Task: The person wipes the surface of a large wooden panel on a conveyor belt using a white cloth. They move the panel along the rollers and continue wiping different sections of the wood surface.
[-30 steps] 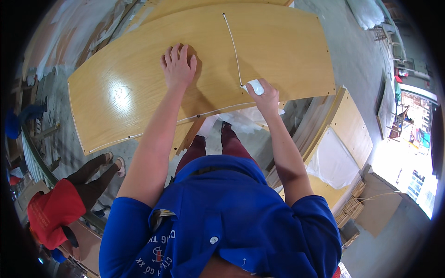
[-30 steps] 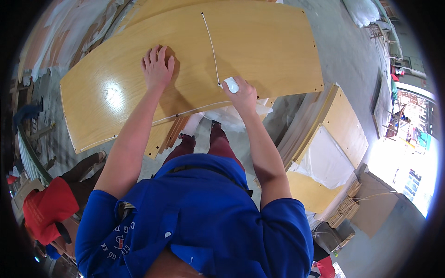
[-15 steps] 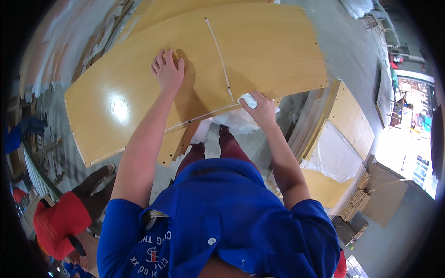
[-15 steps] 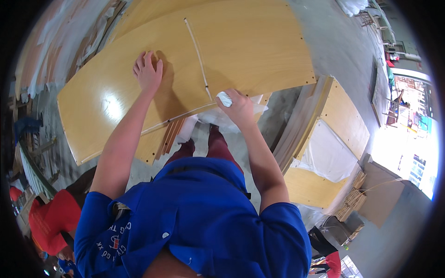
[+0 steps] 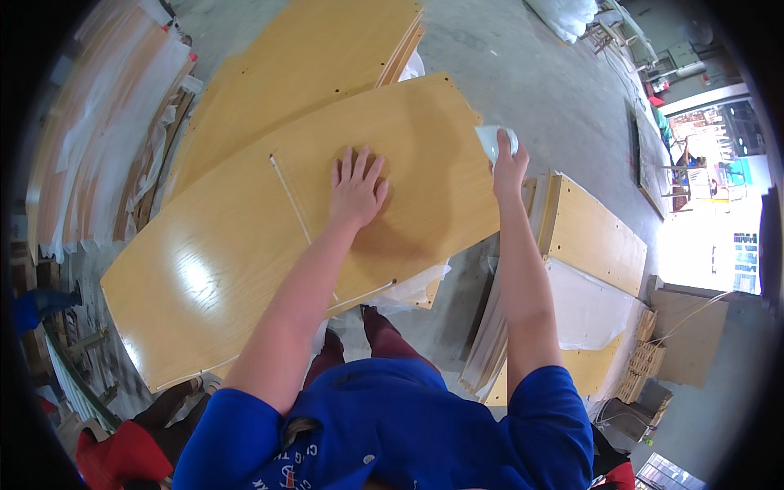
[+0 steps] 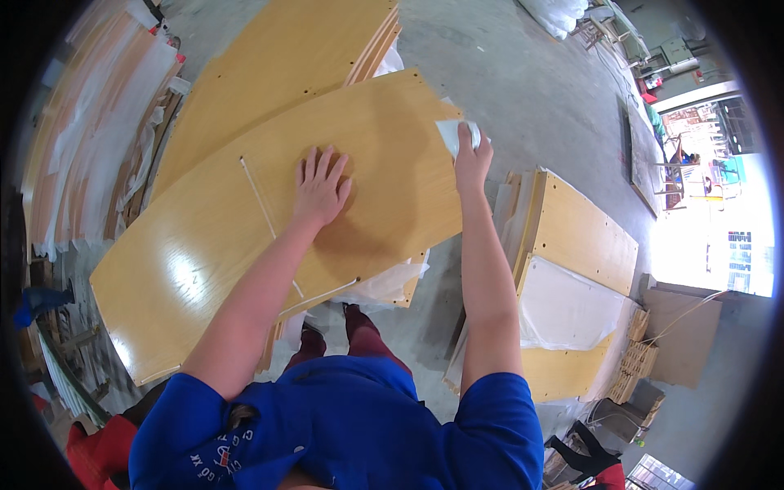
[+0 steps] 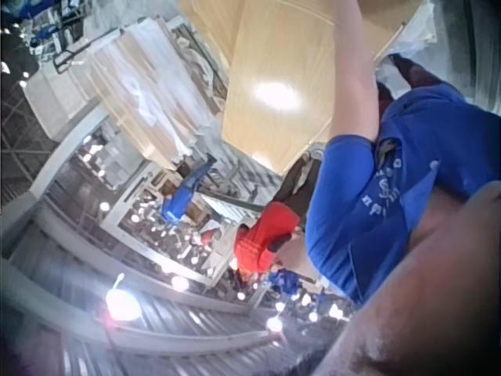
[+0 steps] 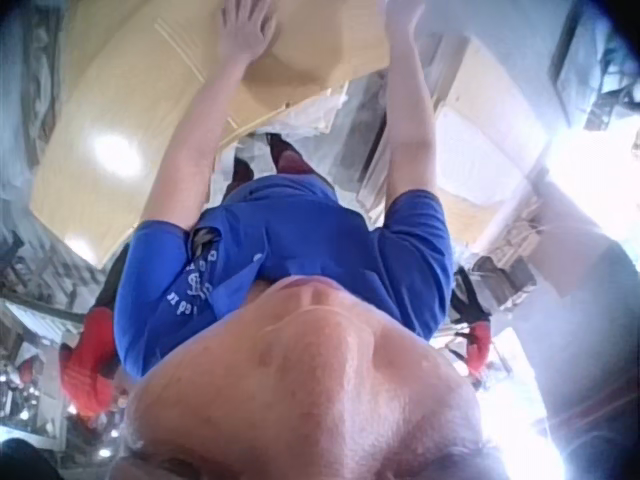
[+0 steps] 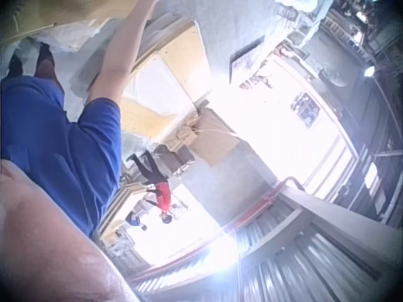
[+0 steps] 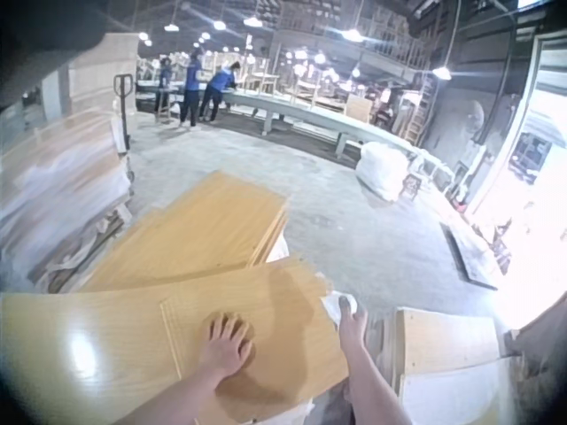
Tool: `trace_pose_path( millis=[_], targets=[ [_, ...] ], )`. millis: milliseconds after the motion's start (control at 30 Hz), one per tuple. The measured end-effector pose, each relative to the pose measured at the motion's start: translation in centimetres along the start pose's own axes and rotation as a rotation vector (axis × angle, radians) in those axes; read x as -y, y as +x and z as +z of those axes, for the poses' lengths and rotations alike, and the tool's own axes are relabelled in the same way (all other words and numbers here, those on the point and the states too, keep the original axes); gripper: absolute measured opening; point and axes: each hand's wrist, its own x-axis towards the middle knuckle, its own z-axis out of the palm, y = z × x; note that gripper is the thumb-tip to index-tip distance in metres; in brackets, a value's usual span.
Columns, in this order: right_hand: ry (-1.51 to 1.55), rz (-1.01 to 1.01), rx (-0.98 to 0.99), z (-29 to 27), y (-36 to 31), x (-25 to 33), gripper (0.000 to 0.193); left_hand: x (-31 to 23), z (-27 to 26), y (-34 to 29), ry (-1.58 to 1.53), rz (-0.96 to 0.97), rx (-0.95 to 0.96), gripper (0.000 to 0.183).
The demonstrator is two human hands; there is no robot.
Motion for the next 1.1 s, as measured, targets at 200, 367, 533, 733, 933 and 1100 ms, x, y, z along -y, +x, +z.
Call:
trace_pose_path(
  millis=[200,367,533,733,933,1100],
  targets=[
    [-0.366,-0.189,-0.002,3.7,9.6,-0.2,0.038,-0.2,-0.7,0.2,0.047,-0.032,0.095,0.051],
    [-0.516,-0.170,0.046,7.3,13.2,-0.5,0.042,-0.4,-1.1,0.3,0.049,-0.038,0.131,0.051],
    [-0.711,-0.148,0.171,9.2,15.1,-1.0,0.045,-0.4,-1.2,0.5,0.050,-0.035,0.130,0.050],
    [-0.860,-0.236,0.172,9.8,16.2,-1.9,0.043,-0.5,-1.3,0.7,0.037,-0.024,0.110,0.049],
    [-0.895,-0.260,0.193,9.8,16.1,-2.0,0.041,-0.5,-1.3,0.5,0.017,-0.024,0.083,0.048],
    [-0.873,-0.268,0.185,8.5,15.1,-1.4,0.040,-0.5,-1.0,0.5,-0.002,-0.019,0.026,0.048]
  ],
)
